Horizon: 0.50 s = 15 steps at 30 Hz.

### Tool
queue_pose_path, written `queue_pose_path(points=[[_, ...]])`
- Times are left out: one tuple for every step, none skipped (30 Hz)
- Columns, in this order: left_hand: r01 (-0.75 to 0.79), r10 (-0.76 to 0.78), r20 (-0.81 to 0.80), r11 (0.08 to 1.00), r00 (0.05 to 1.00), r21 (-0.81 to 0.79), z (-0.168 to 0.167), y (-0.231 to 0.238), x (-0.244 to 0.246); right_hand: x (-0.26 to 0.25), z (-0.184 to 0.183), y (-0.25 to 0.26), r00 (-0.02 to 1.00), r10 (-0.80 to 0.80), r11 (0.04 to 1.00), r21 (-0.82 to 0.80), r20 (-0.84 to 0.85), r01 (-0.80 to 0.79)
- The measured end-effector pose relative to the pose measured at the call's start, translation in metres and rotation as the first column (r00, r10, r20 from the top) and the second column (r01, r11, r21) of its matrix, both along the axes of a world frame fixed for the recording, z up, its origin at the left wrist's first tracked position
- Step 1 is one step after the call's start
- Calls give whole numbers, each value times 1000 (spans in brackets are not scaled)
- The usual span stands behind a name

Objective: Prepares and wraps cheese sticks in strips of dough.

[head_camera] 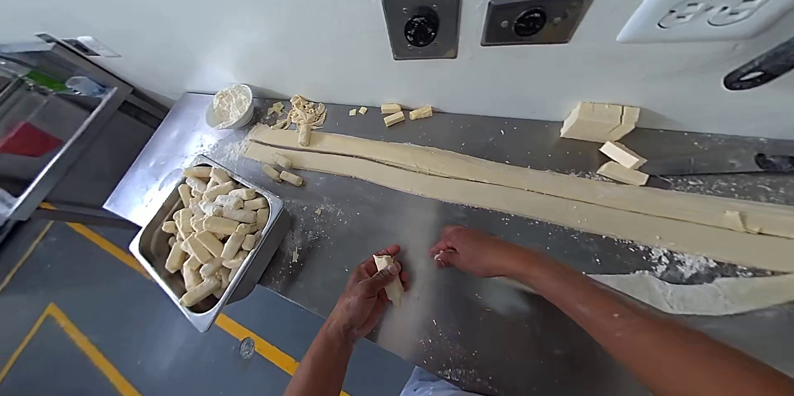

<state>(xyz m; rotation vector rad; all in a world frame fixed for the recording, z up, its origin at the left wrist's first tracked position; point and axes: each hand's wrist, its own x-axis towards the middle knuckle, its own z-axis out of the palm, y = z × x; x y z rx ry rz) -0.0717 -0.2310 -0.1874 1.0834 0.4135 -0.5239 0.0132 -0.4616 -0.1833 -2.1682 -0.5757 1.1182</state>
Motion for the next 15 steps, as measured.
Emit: queue_pose_path(points=[[1, -1, 0, 999, 1000, -35, 2, -3, 0, 1, -4, 4, 988, 25, 998, -66, 155, -15], [6, -6, 5, 998, 1000, -55, 2, -7, -1, 1, -5, 7, 960, 52, 993, -115, 275, -21], [5, -5, 5, 998, 1000, -64, 3, -11, -1, 0, -3, 10, 933, 81, 989, -144, 350, -32], [-4, 4, 0, 998, 1000, -68, 3, -15, -2, -2, 1, 12, 918, 92, 990, -137, 386, -42], [-23, 22, -11, 997, 1000, -72, 4, -18, -3, -7, 6, 13, 920, 83, 995, -83, 384, -55], [-38, 37, -20, 996, 999, -80, 3, -21, -4, -15, 9, 14, 929, 57, 997, 22, 365, -70], [-41, 40, -20, 996, 999, -84, 3, -24, -6, -25, 11, 15, 937, 33, 986, 142, 349, -88], [-30, 29, -13, 996, 999, -88, 3, -28, -7, -35, 11, 18, 933, 30, 962, 243, 358, -124], [-17, 17, -4, 995, 1000, -98, 3, -32, -9, -45, 9, 21, 924, 39, 935, 312, 381, -169], [-9, 9, 4, 993, 1000, -116, 3, -34, -11, -51, 7, 24, 908, 51, 913, 348, 415, -211], [0, 3, 17, 989, 1000, -150, 2, -34, -13, -56, 1, 26, 886, 26, 895, 384, 462, -227], [10, -3, 35, 982, 999, -190, 0, -34, -14, -60, -7, 27, 856, -56, 873, 441, 514, -208], [34, -21, 57, 973, 998, -226, -2, -33, -14, -64, -13, 29, 831, -144, 851, 496, 537, -173], [48, -32, 69, 969, 997, -241, -1, -33, -13, -67, -14, 29, 831, -194, 839, 527, 521, -135], [12, -3, 37, 970, 999, -242, 2, -36, -12, -71, -12, 29, 843, -208, 836, 538, 496, -111]])
